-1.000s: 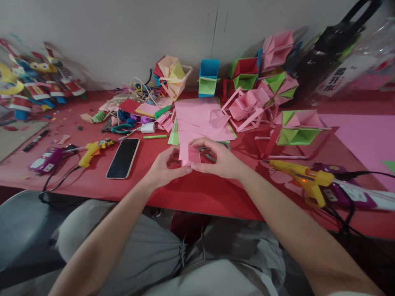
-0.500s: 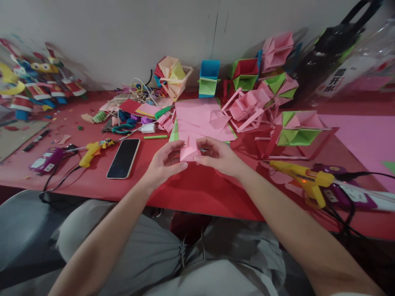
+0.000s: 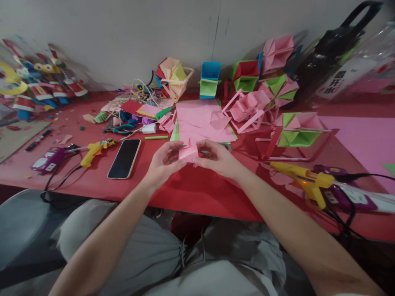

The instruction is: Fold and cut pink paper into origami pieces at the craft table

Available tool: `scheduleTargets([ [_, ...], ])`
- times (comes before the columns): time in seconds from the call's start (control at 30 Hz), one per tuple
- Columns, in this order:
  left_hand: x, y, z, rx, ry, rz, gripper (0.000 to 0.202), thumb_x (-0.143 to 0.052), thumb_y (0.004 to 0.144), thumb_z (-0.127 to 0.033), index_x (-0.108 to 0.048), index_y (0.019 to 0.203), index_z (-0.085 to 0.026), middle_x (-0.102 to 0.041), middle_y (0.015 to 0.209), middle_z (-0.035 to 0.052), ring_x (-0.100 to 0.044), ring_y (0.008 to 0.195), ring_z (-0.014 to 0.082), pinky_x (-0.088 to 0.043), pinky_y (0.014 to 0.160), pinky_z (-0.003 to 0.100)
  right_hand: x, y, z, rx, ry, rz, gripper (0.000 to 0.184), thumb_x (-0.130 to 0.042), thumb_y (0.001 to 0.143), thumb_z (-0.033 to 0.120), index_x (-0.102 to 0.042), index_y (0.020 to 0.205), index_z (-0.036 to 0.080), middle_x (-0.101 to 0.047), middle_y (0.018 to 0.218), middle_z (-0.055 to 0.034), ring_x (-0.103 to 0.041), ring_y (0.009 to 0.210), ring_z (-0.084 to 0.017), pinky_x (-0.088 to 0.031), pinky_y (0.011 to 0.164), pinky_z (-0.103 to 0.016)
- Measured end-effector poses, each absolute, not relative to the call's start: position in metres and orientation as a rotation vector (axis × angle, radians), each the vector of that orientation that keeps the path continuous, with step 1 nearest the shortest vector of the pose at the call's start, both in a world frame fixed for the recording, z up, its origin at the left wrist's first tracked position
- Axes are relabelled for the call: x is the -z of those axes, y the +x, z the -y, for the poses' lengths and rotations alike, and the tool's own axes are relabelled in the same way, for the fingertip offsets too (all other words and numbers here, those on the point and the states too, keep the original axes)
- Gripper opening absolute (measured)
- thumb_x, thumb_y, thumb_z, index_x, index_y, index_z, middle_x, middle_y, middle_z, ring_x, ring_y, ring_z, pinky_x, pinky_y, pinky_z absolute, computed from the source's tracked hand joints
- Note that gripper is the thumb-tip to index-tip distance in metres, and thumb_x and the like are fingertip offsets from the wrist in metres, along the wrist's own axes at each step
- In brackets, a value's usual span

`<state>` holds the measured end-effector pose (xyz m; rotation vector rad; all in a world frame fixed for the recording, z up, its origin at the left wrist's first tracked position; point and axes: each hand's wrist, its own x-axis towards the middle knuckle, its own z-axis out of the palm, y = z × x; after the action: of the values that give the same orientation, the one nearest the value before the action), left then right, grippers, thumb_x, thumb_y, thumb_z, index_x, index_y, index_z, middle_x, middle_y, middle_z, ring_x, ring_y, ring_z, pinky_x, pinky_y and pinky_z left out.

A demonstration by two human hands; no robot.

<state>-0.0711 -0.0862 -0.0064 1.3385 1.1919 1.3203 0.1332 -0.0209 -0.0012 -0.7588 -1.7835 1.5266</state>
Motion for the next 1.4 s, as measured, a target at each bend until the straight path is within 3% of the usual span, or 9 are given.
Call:
scheduleTargets([
  [0.4,0.009,-0.069,0.086,-1.315,1.346,-1.187,0.05,-0.081,0.078,-0.036,-0.062,0.12,-0.018,-0.069,0.124,0.012,-0.066,0.115,0.0245,-0.053,0.1,0.039,0.001,0.128,0.025,-1.583,-0.747,1.716,0.038,-0.083,0.073,0.039,-0.058,0.095,0.021,-0.064,0.102,-0.0044,-0.063,0.085,-0.017,-0.056,0.077,-0.035],
  [0.57,0.01,-0.067,0.084,-1.378,1.286,-1.198,0.042,-0.082,0.078,-0.036,-0.067,0.111,-0.017,-0.072,0.117,0.0103,-0.069,0.107,0.0225,-0.055,0.097,0.037,0.01,0.125,0.023,-1.351,-0.801,1.604,0.045,-0.086,0.07,0.038,-0.057,0.101,0.023,-0.063,0.108,-0.0044,-0.063,0.095,-0.019,-0.053,0.079,-0.034],
  [0.73,0.013,-0.065,0.083,-1.393,1.163,-1.204,0.038,-0.083,0.078,-0.037,-0.07,0.108,-0.017,-0.074,0.113,0.0086,-0.07,0.105,0.0218,-0.056,0.096,0.036,0.003,0.127,0.022,-1.242,-0.81,1.717,0.023,-0.077,0.078,0.037,-0.063,0.079,0.019,-0.064,0.083,-0.002,-0.058,0.076,-0.015,-0.046,0.07,-0.031],
  [0.9,0.01,-0.064,0.085,-1.319,1.234,-1.233,0.035,-0.077,0.084,-0.042,-0.073,0.107,-0.016,-0.076,0.108,0.0086,-0.072,0.101,0.0223,-0.056,0.095,0.038,-0.004,0.129,0.023,-1.424,-0.801,1.702,0.018,-0.072,0.082,0.035,-0.071,0.078,0.017,-0.064,0.072,-0.0004,-0.054,0.066,-0.012,-0.043,0.065,-0.029],
  [1.13,0.007,-0.063,0.088,-1.273,1.563,-1.324,0.029,-0.074,0.086,-0.033,-0.075,0.109,-0.015,-0.077,0.111,0.0098,-0.072,0.103,0.0219,-0.058,0.094,0.035,-0.002,0.13,0.023,-1.517,-0.86,1.603,0.017,-0.075,0.076,0.034,-0.074,0.076,0.017,-0.065,0.07,-0.0002,-0.054,0.062,-0.011,-0.043,0.063,-0.027],
  [1.4,0.013,-0.07,0.089,-1.228,1.847,-1.412,0.034,-0.064,0.096,-0.034,-0.072,0.127,-0.021,-0.077,0.118,0.008,-0.073,0.1,0.0187,-0.058,0.092,0.031,0.0,0.131,0.021,-1.479,-0.894,1.664,0.024,-0.078,0.076,0.039,-0.073,0.068,0.016,-0.06,0.061,0.0011,-0.047,0.058,-0.01,-0.037,0.058,-0.027],
])
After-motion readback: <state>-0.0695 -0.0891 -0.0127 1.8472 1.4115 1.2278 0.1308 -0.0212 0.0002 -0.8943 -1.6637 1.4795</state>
